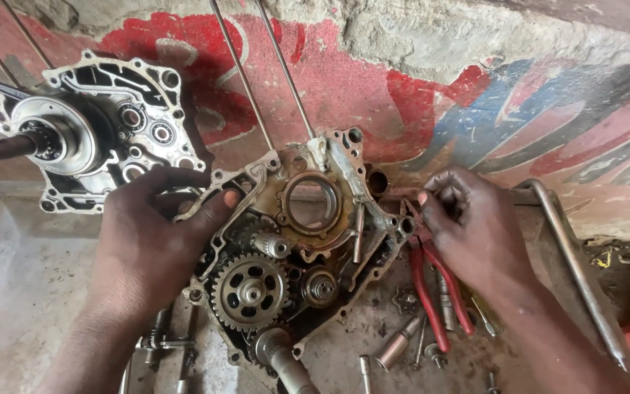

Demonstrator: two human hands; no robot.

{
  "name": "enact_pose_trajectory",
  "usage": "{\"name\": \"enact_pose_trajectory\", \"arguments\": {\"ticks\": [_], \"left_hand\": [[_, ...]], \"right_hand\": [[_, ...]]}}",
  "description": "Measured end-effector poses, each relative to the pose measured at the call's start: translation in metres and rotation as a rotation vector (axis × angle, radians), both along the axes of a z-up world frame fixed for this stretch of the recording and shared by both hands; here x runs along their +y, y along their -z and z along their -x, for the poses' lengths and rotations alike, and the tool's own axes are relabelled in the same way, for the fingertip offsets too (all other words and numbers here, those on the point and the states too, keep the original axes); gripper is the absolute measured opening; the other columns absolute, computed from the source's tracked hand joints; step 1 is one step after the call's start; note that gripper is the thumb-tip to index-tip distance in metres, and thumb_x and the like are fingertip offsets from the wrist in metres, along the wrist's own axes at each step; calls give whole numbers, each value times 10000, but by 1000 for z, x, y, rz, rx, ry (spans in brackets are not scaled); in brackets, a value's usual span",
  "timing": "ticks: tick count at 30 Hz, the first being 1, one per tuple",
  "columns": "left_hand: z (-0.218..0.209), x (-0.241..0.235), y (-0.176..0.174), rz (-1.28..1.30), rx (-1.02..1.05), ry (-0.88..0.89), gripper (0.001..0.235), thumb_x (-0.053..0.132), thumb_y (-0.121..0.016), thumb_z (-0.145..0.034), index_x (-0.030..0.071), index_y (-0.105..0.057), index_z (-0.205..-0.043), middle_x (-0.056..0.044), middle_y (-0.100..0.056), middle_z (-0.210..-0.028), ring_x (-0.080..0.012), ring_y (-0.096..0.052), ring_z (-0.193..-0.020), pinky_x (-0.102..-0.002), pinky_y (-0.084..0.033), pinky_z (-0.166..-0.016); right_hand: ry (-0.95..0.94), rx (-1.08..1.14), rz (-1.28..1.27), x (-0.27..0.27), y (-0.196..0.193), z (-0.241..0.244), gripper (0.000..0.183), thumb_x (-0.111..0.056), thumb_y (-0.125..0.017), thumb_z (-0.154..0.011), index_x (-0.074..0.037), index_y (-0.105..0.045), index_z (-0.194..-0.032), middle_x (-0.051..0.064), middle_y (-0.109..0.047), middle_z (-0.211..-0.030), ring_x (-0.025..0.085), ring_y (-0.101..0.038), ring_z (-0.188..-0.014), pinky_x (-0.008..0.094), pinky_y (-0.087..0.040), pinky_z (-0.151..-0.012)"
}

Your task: Performing final adjustments to the internal gears and shafts of a motorcycle engine crankcase

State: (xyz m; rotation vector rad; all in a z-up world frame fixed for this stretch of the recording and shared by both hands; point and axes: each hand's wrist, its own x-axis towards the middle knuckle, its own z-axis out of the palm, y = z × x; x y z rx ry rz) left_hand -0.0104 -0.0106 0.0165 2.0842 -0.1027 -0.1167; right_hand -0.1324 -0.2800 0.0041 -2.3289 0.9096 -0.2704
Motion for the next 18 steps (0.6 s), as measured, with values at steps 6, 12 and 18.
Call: {"name": "enact_pose_trajectory", "arguments": {"ticks": [6,12,18], "left_hand": [[4,-3,-11,-31,84,-22,472,362,-840,-742,122,-719,-1130,-67,-811,-1074,-141,-780,-1012,-301,-619,-854],[1,0,-4,-29,34,-18,458,376,-846,-733,142,-738,-1111,-43,-817,-1038,-126,-788,-989,-280,-608,-838],[2,-1,-3,8,17,-5,443,356,-845,-745,116,-738,-1101,-16,-799,-1008,-107,-759,-943,-274,-594,-772]], "right_hand": [[-114,327,166,57,-9,-6,315,-572,-776,-855,-298,-748,-1006,-65,-724,-763,107,-577,-525,295,-504,-489],[-107,700,170,81,-34,-12,577,-515,-817,-845,-329,-567,-1330,-15,-729,-988,152,-679,-743,320,-587,-626],[-127,484,262,86,-12,-4,302,-441,-790,-905,-198,-687,-1051,-19,-746,-815,139,-690,-614,323,-611,-558]]}}
